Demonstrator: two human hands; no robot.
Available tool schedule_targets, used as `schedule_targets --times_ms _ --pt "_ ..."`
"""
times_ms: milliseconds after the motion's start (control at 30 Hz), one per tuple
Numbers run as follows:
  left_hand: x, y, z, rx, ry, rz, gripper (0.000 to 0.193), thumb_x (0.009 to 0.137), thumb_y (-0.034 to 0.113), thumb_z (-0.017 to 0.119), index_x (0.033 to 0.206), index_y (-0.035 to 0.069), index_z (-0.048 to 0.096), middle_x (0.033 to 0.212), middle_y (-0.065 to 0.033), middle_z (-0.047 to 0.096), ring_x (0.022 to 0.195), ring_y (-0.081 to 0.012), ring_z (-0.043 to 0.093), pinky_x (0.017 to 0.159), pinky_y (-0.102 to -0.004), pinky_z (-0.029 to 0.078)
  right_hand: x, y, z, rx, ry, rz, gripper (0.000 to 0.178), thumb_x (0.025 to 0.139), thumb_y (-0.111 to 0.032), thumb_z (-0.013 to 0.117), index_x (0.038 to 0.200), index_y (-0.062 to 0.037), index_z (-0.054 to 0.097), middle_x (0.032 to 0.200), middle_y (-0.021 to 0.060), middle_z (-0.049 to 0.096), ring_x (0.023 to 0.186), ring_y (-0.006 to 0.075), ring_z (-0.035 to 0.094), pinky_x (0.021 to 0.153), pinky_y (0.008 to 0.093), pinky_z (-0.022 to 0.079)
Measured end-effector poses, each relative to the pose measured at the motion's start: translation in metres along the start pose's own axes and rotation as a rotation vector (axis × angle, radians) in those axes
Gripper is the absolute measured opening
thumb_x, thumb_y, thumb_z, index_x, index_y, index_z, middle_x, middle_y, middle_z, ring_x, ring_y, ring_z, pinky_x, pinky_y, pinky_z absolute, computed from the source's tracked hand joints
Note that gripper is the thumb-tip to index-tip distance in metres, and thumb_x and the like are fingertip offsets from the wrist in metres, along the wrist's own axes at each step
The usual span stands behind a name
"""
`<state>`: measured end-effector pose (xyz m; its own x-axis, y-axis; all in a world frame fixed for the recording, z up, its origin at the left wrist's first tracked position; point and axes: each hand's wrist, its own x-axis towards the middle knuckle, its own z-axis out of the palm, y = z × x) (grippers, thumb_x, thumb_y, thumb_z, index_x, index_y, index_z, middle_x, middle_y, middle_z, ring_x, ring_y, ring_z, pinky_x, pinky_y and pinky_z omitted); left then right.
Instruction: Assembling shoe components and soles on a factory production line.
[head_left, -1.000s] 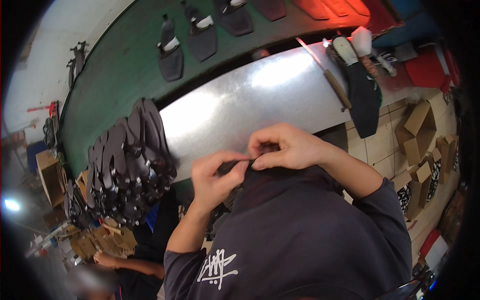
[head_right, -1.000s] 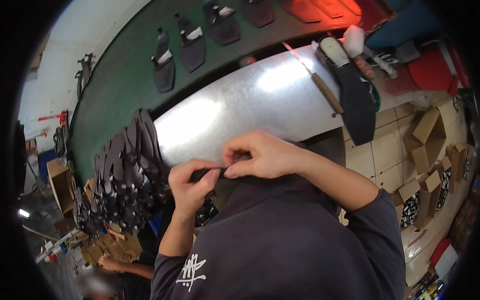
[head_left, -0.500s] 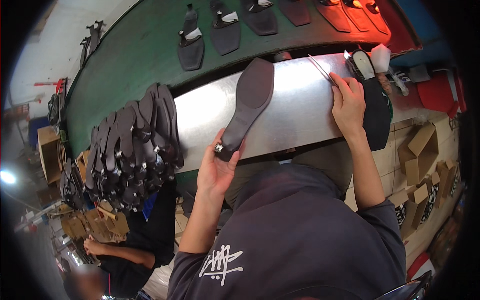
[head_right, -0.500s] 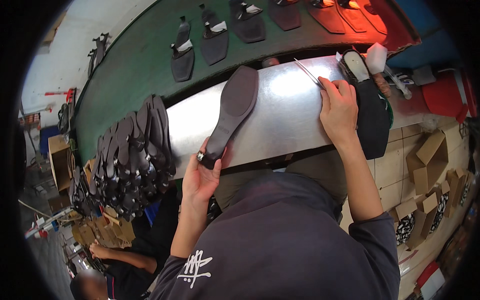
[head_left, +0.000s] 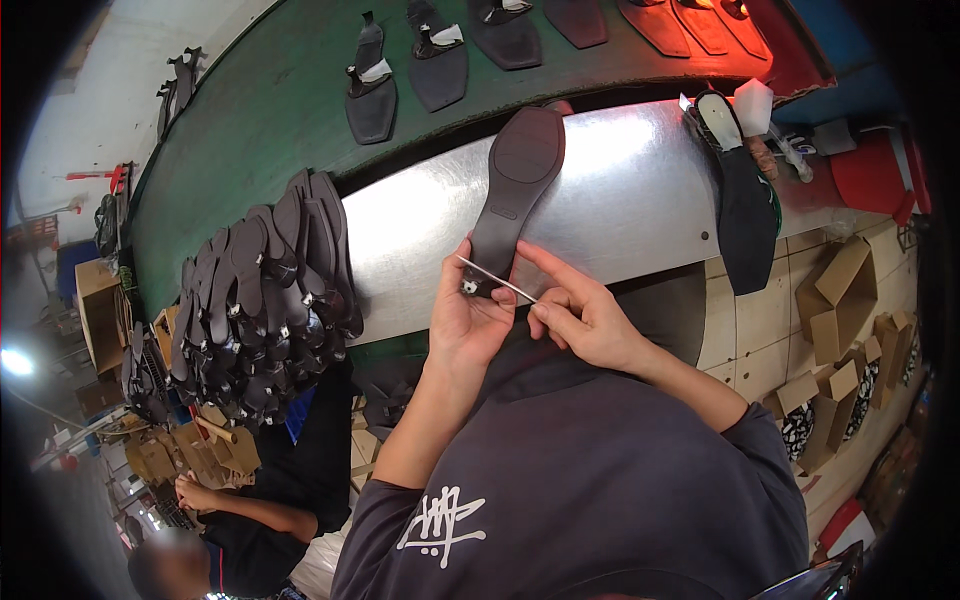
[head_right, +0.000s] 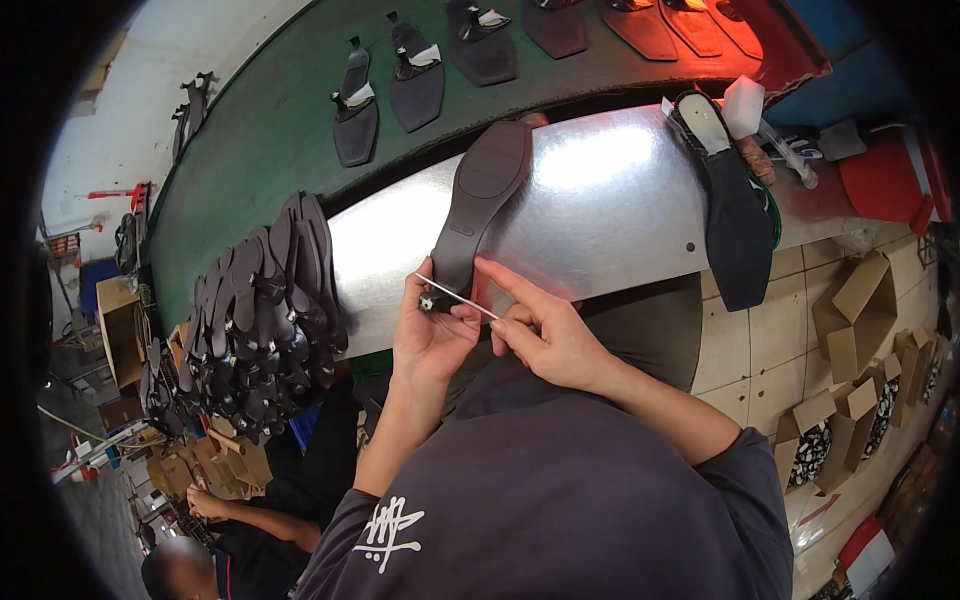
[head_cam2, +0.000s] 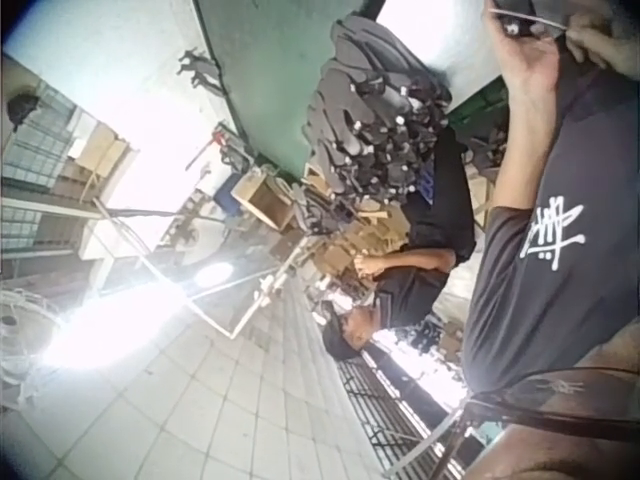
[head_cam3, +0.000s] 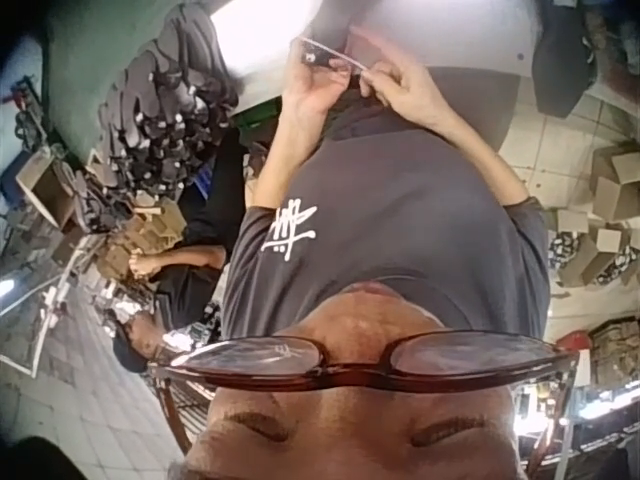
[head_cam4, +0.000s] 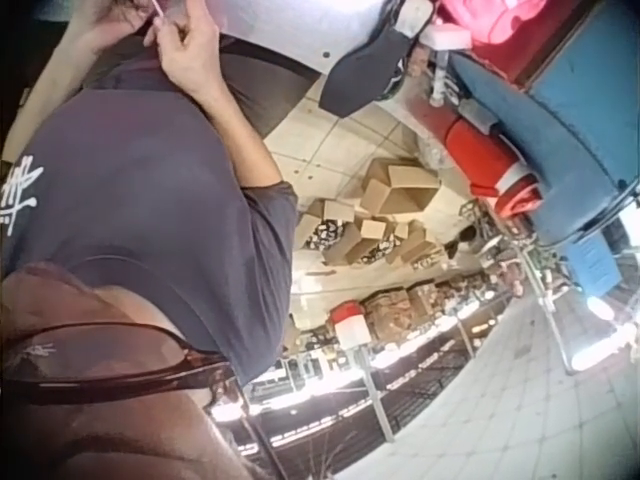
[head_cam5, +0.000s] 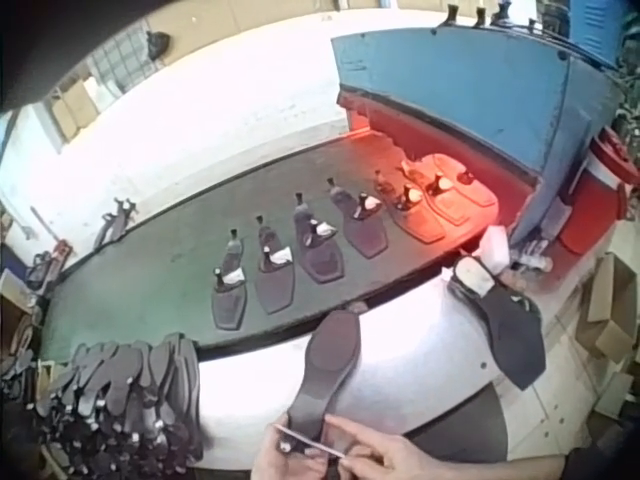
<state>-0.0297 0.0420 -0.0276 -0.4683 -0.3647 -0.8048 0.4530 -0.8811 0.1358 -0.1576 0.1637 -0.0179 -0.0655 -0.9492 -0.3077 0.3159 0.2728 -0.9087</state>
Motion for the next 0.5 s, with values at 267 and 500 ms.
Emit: schedule_targets --times_ms 267,500 --pt "0.003 -0.008 0.000 0.169 -0.038 0.144 0.022 0.089 0.032 0.064 0.100 0.014 0.057 0.085 0.0015 0.061 0.065 -0.0106 0.053 0.044 -0.0197 0.036 0.000 0.006 0.005 0.012 0.116 -0.092 0.049 0.095 -0.003 0.047 0.143 -0.0074 0.042 0.074 -0.0023 0.056 0.063 0.0047 0.047 0.064 0.0201 0.040" --pt "-0.001 -0.006 0.009 0.118 0.002 0.091 0.021 0.086 0.031 0.067 0.096 0.015 0.058 0.084 -0.0001 0.062 0.067 -0.0138 0.054 0.042 -0.0206 0.033 0.003 0.010 -0.005 0.111 0.088 -0.020 0.047 0.096 -0.004 0.046 0.143 -0.0096 0.043 0.073 -0.0009 0.054 0.057 0.0031 0.043 0.052 0.0177 0.035"
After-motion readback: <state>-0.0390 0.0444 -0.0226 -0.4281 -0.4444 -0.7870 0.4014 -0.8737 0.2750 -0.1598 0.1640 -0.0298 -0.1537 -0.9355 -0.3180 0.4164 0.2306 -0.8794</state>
